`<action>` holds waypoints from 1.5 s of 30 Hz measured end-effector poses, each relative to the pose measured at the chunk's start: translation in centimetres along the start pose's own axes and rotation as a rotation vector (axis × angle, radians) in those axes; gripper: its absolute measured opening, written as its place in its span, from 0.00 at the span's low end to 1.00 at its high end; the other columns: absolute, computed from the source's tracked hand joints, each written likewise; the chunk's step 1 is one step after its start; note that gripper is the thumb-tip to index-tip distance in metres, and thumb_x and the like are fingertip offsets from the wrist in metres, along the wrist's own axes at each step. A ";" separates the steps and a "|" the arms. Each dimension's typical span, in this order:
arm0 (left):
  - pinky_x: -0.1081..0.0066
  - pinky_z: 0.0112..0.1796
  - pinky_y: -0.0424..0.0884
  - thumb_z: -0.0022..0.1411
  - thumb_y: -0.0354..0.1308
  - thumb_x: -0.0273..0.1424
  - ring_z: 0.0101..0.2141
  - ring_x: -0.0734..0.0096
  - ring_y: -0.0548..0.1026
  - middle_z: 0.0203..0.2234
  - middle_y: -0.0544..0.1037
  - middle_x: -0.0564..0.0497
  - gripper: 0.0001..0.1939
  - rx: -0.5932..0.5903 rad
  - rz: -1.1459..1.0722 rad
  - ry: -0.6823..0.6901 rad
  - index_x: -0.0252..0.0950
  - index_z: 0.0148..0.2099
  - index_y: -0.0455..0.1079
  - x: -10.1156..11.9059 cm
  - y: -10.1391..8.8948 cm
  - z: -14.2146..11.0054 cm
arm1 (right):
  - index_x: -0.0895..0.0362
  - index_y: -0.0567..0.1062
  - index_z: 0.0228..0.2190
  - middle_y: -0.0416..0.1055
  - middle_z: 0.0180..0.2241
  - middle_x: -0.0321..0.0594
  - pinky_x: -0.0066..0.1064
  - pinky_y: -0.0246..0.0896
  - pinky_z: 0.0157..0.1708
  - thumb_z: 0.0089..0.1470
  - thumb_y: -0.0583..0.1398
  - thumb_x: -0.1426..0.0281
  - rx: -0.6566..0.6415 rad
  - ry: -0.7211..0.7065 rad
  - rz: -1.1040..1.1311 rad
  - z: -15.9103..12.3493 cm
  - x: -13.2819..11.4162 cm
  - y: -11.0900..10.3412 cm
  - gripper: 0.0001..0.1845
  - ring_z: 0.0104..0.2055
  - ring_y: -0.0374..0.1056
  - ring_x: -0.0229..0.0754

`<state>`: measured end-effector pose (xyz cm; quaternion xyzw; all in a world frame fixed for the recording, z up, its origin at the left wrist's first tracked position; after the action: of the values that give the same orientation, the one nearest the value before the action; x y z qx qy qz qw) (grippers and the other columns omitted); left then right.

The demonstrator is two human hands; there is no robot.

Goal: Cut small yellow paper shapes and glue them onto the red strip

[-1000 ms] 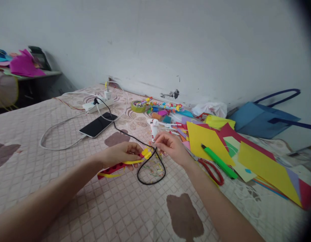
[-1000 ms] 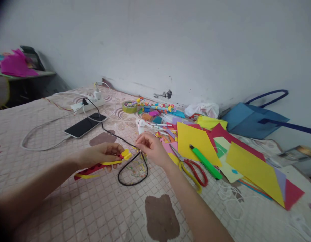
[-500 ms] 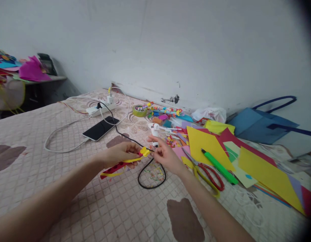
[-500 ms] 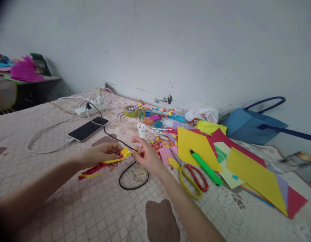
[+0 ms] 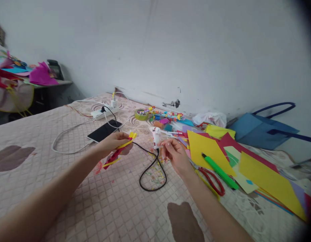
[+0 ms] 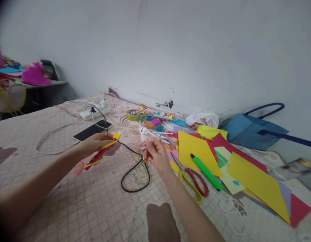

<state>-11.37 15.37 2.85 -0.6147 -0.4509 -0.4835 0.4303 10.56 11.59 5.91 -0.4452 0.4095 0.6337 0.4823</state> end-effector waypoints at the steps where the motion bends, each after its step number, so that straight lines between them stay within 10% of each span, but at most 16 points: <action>1: 0.77 0.20 0.60 0.43 0.64 0.38 0.21 0.74 0.70 0.23 0.75 0.51 0.17 0.020 0.011 -0.002 0.33 0.34 0.68 -0.1 -0.5 0.2 | 0.55 0.69 0.28 0.70 0.27 0.35 0.24 0.55 0.17 0.54 0.58 0.61 0.005 -0.009 -0.019 -0.4 -0.3 0.1 0.11 0.17 0.59 0.31; 15: 0.73 0.26 0.65 0.45 0.59 0.41 0.28 0.65 0.75 0.26 0.78 0.48 0.18 0.188 0.494 0.125 0.33 0.36 0.69 -0.2 -1.6 3.8 | 0.56 0.72 0.31 0.63 0.22 0.33 0.25 0.56 0.21 0.59 0.53 0.65 -0.017 0.081 -0.487 -11.2 1.3 -1.6 0.11 0.21 0.61 0.35; 22: 0.72 0.30 0.65 0.44 0.59 0.35 0.32 0.63 0.75 0.27 0.78 0.47 0.11 0.239 0.742 0.153 0.34 0.30 0.71 0.7 -0.9 5.5 | 0.57 0.71 0.27 0.67 0.25 0.36 0.26 0.58 0.25 0.58 0.52 0.68 -0.079 0.010 -0.606 -11.7 1.4 -1.1 0.11 0.26 0.63 0.37; 38: 0.70 0.33 0.65 0.54 0.52 0.37 0.34 0.63 0.73 0.33 0.76 0.46 0.13 0.345 0.892 0.163 0.35 0.40 0.67 2.0 -2.4 0.6 | 0.55 0.71 0.31 0.69 0.29 0.39 0.26 0.61 0.24 0.58 0.52 0.70 -0.053 -0.008 -0.594 -12.3 1.8 -1.6 0.09 0.26 0.65 0.38; 42: 0.66 0.41 0.64 0.62 0.46 0.32 0.39 0.63 0.70 0.34 0.73 0.46 0.08 0.501 0.866 0.569 0.36 0.37 0.66 4.8 1.1 -3.4 | 0.54 0.71 0.32 0.70 0.28 0.40 0.26 0.62 0.23 0.56 0.53 0.70 0.071 -0.090 -0.696 -12.3 1.2 -3.4 0.07 0.26 0.66 0.39; 45: 0.68 0.39 0.65 0.63 0.46 0.28 0.35 0.67 0.70 0.31 0.73 0.48 0.07 0.214 0.792 0.727 0.37 0.35 0.65 4.0 6.6 -5.2 | 0.52 0.70 0.30 0.69 0.23 0.37 0.27 0.63 0.22 0.54 0.54 0.71 0.189 -0.152 -0.813 -12.7 0.7 -5.3 0.05 0.24 0.67 0.41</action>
<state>-5.53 9.40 6.96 -0.4835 -0.0539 -0.4172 0.7676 17.77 0.72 1.38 -0.4762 0.2200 0.3827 0.7605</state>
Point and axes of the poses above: each hand's wrist, its own z-axis towards the middle knuckle, its own y-axis out of the palm, x = y × z, the point moved 7 cm from there along z, towards the middle knuckle
